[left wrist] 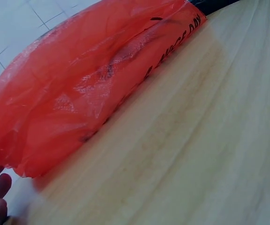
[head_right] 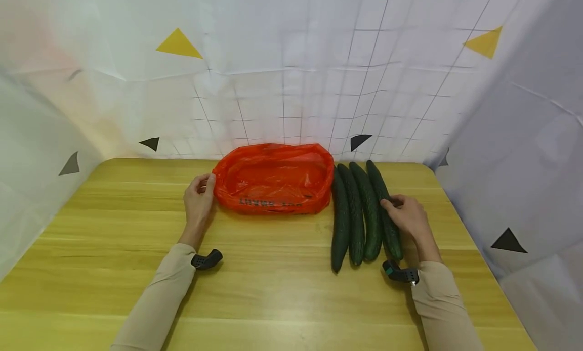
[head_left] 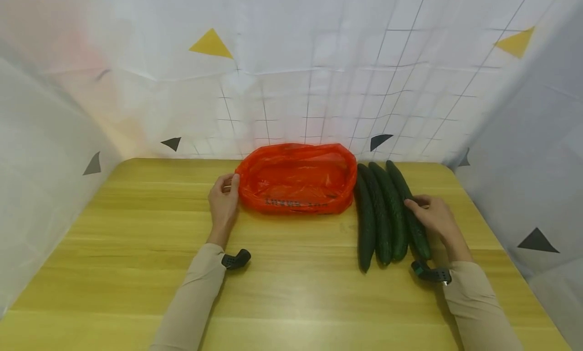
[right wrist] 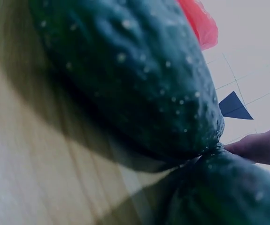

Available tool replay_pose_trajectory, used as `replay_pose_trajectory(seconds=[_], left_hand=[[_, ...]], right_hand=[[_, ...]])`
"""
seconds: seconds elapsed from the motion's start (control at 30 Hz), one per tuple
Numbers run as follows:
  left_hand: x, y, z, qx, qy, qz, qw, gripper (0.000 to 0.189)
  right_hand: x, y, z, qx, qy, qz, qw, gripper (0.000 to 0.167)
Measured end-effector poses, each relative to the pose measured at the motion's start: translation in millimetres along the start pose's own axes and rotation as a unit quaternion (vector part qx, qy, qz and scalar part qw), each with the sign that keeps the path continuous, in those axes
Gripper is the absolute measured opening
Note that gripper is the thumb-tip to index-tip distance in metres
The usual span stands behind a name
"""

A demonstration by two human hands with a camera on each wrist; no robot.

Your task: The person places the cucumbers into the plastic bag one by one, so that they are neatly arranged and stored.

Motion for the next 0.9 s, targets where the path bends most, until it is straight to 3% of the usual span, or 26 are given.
replay_pose_trajectory(seconds=[0.63, 0.9], left_hand=[[-1.7, -1.0, 0.6, 0.004, -0.014, 0.003, 0.9999, 0.043], [-1.1, 0.5, 1.4, 0.011, -0.014, 0.010, 0.9998, 0.043]], right_hand=[[1, 2.3, 9, -0.019, -0.075, -0.025, 0.9967, 0.074], [4, 7.1, 16, -0.066, -0.100, -0.018, 0.9926, 0.070]])
Point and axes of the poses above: each hand's wrist, its own y-axis away from the middle knuckle, its own z-axis out of the back of the hand, x = y × z, the point moved 1 cm from there along -y, towards the middle knuckle, and after that the axes turned 3 degrees about x, right-handed, at the moved point
